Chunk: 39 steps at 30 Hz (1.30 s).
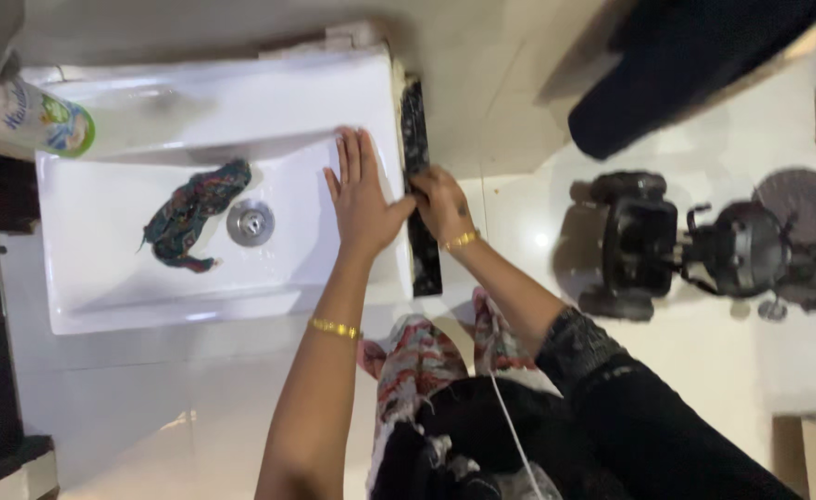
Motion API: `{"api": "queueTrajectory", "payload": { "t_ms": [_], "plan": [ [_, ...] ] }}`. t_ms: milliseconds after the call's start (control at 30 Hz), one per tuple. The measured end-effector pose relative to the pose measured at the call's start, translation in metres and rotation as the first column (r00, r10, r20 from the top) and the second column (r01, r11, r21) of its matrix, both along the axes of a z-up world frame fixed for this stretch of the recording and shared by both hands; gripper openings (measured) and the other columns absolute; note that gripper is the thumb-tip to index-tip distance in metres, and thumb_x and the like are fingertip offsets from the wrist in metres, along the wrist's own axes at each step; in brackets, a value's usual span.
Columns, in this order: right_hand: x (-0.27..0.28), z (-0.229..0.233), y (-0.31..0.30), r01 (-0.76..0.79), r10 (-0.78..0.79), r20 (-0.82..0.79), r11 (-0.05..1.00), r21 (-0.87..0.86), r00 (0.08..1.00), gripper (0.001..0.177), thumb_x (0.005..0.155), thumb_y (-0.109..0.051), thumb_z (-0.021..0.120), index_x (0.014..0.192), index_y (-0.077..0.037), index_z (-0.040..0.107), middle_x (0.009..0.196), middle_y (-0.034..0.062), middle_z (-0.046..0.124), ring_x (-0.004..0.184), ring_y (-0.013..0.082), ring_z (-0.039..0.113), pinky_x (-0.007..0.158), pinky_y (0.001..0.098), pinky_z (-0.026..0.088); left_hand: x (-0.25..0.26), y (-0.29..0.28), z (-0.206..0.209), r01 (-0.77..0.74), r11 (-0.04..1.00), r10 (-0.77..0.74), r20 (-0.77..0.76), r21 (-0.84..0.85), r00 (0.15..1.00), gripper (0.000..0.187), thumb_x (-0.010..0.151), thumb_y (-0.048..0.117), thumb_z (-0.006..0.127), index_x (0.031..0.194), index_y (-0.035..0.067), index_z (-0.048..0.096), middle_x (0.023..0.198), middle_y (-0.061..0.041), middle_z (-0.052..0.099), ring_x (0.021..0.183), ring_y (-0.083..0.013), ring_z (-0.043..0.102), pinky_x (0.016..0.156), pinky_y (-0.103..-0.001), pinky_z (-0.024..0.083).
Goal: The person cleans a white bathroom sink using a green liquid soap and a dark scrubbing pad. They apply soap to the sink basin and scrub the interior surfaces, faucet, and surrounding edges. The person then rinses the sink with water from the faucet and wipes the basin and edges with a cloth.
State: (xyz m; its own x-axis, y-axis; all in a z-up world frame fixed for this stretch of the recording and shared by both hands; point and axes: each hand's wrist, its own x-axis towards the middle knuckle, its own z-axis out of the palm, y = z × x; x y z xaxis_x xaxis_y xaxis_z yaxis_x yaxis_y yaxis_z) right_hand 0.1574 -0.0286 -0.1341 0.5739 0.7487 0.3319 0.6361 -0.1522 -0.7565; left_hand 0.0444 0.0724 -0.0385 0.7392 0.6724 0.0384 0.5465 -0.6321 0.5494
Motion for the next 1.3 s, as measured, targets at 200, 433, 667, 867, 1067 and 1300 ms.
{"api": "queueTrajectory", "payload": {
  "t_ms": [200, 433, 667, 867, 1067, 1300],
  "plan": [
    [-0.104, 0.008, -0.099, 0.034, -0.039, -0.070, 0.997, -0.072, 0.997, 0.031, 0.075, 0.008, 0.071, 0.105, 0.001, 0.074, 0.104, 0.0158, 0.068, 0.097, 0.0338, 0.067, 0.085, 0.0396, 0.056, -0.041, 0.019, -0.009, 0.328, 0.944, -0.329, 0.041, 0.032, 0.943, 0.103, 0.095, 0.054, 0.068, 0.164, 0.003, 0.011, 0.172, -0.022, 0.006, 0.159, -0.0398, 0.007, 0.125, -0.060, 0.009],
    [-0.127, -0.025, -0.114, 0.144, -0.148, 0.250, 0.989, 0.036, 0.957, 0.022, 0.078, 0.002, 0.078, 0.100, 0.003, 0.073, 0.106, 0.0183, 0.069, 0.096, 0.0325, 0.068, 0.082, 0.0382, 0.058, -0.227, 0.091, 0.017, 0.520, 0.839, -0.497, -0.165, 0.162, 0.852, 0.074, 0.101, 0.053, 0.051, 0.153, 0.001, 0.044, 0.168, -0.020, 0.026, 0.156, -0.0358, 0.025, 0.124, -0.056, 0.020],
    [-0.212, -0.048, -0.067, 0.415, -0.416, 0.094, 0.909, 0.039, 0.904, 0.015, 0.090, -0.002, 0.083, 0.095, -0.005, 0.069, 0.094, 0.0065, 0.067, 0.095, 0.0245, 0.065, 0.108, 0.0470, 0.048, -0.303, 0.126, 0.025, 0.356, 0.878, -0.304, -0.204, 0.321, 0.931, 0.060, 0.103, 0.050, 0.050, 0.144, 0.008, 0.060, 0.162, -0.018, 0.039, 0.151, -0.0354, 0.034, 0.119, -0.061, 0.025],
    [-0.328, -0.034, 0.041, 0.302, -0.310, 0.230, 0.951, 0.071, 0.922, 0.020, 0.079, -0.008, 0.074, 0.099, -0.008, 0.070, 0.094, 0.0139, 0.063, 0.094, 0.0325, 0.061, 0.080, 0.0451, 0.051, -0.301, 0.123, 0.022, 0.308, 0.888, -0.283, -0.121, 0.343, 0.951, 0.058, 0.104, 0.053, 0.049, 0.137, 0.009, 0.067, 0.157, -0.017, 0.048, 0.148, -0.0351, 0.040, 0.117, -0.059, 0.029],
    [-0.272, -0.018, -0.016, 0.198, -0.079, 0.545, 0.966, -0.164, 0.835, 0.027, 0.093, -0.009, 0.076, 0.118, -0.008, 0.069, 0.103, 0.0151, 0.063, 0.099, 0.0353, 0.061, 0.087, 0.0501, 0.050, -0.302, 0.123, 0.023, 0.299, 0.898, -0.282, -0.100, 0.324, 0.954, 0.058, 0.103, 0.053, 0.050, 0.135, 0.008, 0.068, 0.155, -0.016, 0.051, 0.146, -0.0349, 0.042, 0.116, -0.058, 0.030],
    [-0.246, 0.004, -0.061, 0.423, -0.302, 0.539, 0.899, -0.111, 0.786, 0.047, 0.078, -0.023, 0.080, 0.115, 0.001, 0.064, 0.119, 0.0317, 0.060, 0.116, 0.0470, 0.056, 0.101, 0.0518, 0.048, -0.299, 0.120, 0.021, 0.285, 0.892, -0.265, -0.106, 0.350, 0.958, 0.055, 0.102, 0.052, 0.051, 0.131, 0.009, 0.071, 0.151, -0.016, 0.055, 0.145, -0.0351, 0.044, 0.115, -0.059, 0.032]
  ]
}}
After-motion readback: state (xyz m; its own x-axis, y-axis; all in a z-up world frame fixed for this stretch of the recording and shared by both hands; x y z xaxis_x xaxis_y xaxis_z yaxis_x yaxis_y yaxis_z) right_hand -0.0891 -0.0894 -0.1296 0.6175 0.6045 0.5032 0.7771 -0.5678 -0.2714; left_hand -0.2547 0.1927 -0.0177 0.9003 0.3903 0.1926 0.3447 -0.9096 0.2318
